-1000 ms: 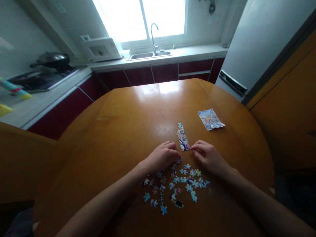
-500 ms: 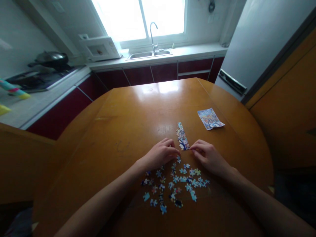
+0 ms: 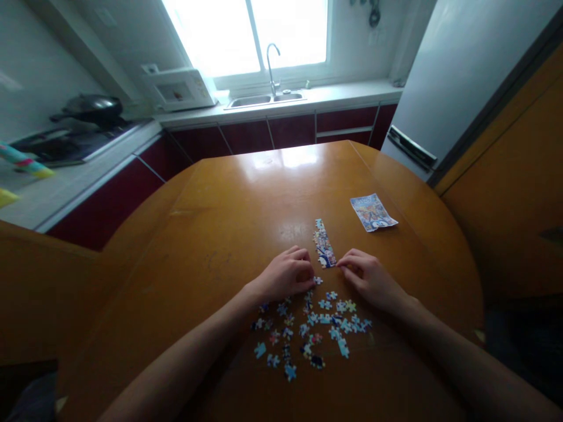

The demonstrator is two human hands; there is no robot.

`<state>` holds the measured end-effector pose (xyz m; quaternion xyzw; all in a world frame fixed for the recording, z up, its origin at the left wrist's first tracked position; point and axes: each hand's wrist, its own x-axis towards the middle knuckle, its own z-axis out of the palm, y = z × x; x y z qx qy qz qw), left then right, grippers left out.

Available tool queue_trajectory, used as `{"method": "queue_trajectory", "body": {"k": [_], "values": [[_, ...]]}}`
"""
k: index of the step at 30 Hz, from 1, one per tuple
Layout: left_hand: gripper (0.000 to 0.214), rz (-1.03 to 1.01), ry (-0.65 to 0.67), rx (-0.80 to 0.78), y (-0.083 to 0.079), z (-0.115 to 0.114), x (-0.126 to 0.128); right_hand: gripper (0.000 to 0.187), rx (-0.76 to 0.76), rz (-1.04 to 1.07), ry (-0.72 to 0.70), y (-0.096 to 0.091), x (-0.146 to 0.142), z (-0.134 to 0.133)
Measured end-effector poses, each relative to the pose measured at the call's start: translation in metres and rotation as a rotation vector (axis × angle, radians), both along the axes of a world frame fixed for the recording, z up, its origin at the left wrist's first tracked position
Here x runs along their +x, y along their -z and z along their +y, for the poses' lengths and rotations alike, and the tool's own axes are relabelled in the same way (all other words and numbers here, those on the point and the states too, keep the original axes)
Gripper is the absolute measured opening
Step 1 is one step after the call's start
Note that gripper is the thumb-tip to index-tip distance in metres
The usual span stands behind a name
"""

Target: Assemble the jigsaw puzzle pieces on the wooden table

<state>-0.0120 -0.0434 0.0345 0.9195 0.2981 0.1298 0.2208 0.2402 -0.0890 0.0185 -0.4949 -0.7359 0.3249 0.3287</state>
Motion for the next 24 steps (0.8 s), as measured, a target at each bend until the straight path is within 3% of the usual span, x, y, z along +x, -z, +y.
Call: {"method": "queue_trajectory", "body": {"k": [9,15,20,24], "values": [[0.007,-0.006,-0.012,-0.028,0.001,-0.001,0.001,0.014,-0.004,0.004,0.008,0.0,0.0,0.001],[0.005,-0.052,-0.038,-0.047,-0.011,0.003,0.001,0.015,0.005,0.047,0.031,-0.006,-0.001,-0.001],[0.005,-0.115,-0.121,0.02,-0.021,0.037,-0.01,0.015,0.054,0.083,-0.057,-0.035,-0.004,-0.005],[0.005,-0.118,-0.195,0.053,-0.016,0.072,-0.01,0.015,0.104,0.051,-0.077,-0.043,-0.006,0.016]]}}
